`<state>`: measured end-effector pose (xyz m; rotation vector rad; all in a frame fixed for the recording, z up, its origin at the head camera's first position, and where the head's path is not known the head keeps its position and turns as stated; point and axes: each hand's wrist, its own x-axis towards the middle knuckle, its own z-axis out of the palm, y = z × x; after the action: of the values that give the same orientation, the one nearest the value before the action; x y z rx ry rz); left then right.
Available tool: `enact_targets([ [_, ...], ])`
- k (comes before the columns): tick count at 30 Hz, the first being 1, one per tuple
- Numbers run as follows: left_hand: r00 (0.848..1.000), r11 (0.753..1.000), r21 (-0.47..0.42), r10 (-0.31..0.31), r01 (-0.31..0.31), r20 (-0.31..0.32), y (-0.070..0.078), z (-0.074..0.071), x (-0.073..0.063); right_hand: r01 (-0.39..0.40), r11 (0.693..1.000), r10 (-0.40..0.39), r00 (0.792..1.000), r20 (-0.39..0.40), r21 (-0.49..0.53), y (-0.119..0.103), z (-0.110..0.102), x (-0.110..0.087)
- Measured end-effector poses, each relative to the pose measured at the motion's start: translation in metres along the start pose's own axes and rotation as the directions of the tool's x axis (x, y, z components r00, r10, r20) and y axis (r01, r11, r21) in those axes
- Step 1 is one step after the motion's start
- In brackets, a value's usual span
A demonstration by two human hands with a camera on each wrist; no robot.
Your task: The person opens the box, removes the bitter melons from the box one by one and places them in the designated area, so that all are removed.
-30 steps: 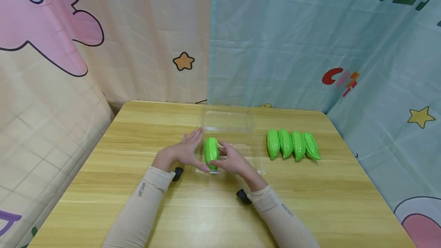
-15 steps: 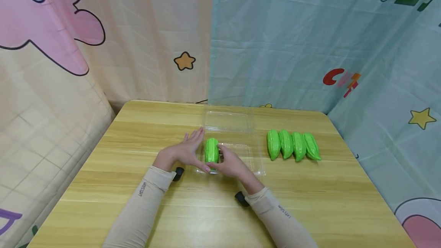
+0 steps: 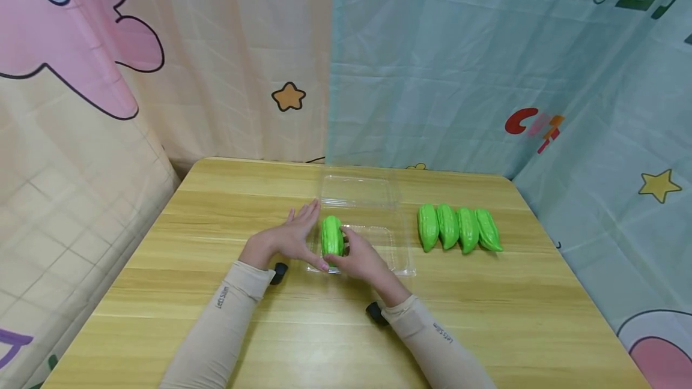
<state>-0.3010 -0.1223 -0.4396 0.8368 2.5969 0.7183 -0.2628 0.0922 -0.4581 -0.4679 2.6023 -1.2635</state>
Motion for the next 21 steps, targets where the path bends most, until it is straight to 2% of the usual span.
enact_targets([
  [9, 1.0, 1.0, -0.004, 0.0, 0.0, -0.004, 0.0, 0.0, -0.002, 0.01, 0.998, -0.008, 0.999, -0.04, 0.054, 0.0, -0.003, 0.002],
  [17, 1.0, 1.0, 0.007, -0.004, 0.004, 0.0, 0.0, 0.0, -0.002, -0.038, 0.997, 0.044, 0.995, -0.092, 0.067, -0.005, -0.02, 0.0],
  [21, 1.0, 1.0, 0.009, -0.005, 0.005, 0.005, -0.001, 0.0, -0.002, -0.022, 0.996, 0.034, 0.99, -0.133, 0.087, -0.005, -0.029, 0.0],
])
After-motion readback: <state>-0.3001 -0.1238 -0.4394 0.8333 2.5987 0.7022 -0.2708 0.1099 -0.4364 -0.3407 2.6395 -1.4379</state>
